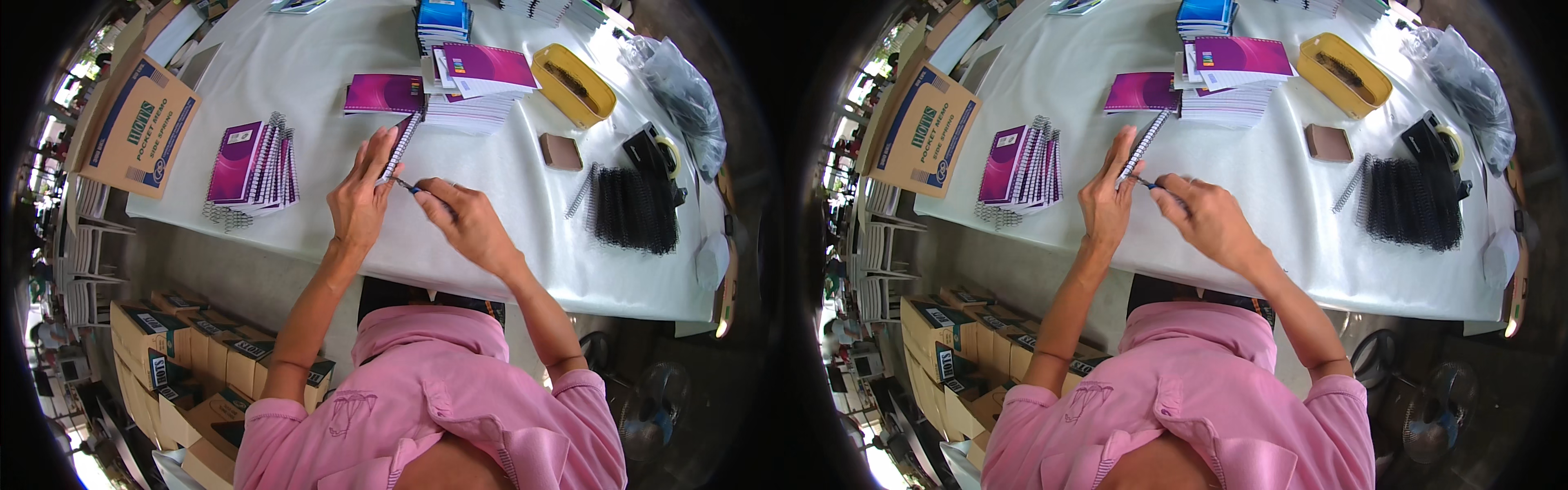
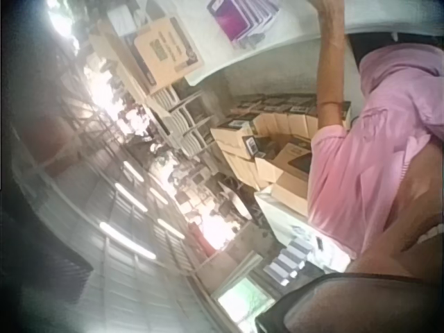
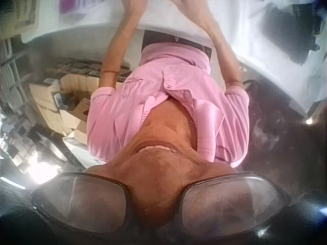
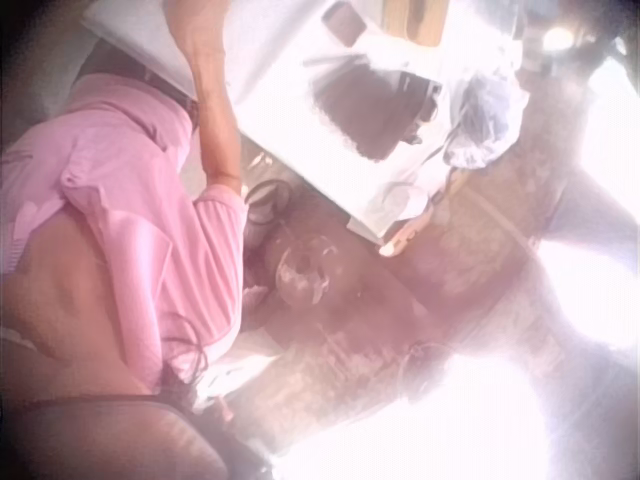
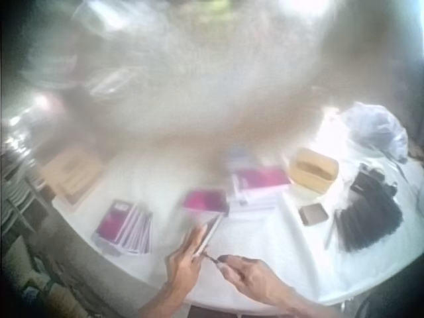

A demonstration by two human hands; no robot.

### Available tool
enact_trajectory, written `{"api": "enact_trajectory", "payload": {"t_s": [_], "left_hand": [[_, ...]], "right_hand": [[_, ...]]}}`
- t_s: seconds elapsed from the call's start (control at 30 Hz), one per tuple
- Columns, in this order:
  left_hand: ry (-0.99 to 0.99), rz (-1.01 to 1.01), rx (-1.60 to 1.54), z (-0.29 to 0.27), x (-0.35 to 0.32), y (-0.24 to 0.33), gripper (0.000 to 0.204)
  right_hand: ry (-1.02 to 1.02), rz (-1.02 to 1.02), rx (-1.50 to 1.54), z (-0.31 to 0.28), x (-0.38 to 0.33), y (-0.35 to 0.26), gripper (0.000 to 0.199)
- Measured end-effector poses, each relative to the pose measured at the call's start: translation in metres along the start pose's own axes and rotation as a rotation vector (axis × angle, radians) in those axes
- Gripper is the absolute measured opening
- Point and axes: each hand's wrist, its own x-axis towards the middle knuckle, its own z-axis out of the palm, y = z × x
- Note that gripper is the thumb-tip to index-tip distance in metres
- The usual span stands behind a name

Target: The person assembles spiral-bound notebooks by inserting metal coils into punched holes and trimming excess with pliers. They handle purple and blue notebooks, repeatedly pick up and place coils, and stack finished units on the table.

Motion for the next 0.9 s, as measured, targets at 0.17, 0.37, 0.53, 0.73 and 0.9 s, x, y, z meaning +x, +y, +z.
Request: {"api": "enact_trajectory", "payload": {"t_s": [0.17,0.37,0.53,0.73,0.9], "left_hand": [[0.098,0.227,0.342,-0.032,0.014,0.003,0.057],[0.166,0.157,0.401,-0.138,0.046,-0.049,0.05],[0.048,-0.032,0.216,-0.188,0.043,-0.085,0.048],[-0.488,-0.177,0.641,-0.191,0.026,-0.093,0.069],[-0.027,0.089,0.494,-0.166,0.024,-0.065,0.069]], "right_hand": [[-0.42,0.203,0.591,-0.028,0.02,-0.006,0.027],[-0.048,0.024,-0.343,-0.041,0.029,0.038,0.025],[0.064,-0.304,-0.393,0.0,0.057,0.037,0.044],[0.279,-0.439,-0.66,0.052,0.146,0.066,0.043],[0.181,-0.463,-0.98,0.057,0.158,0.093,0.041]]}}
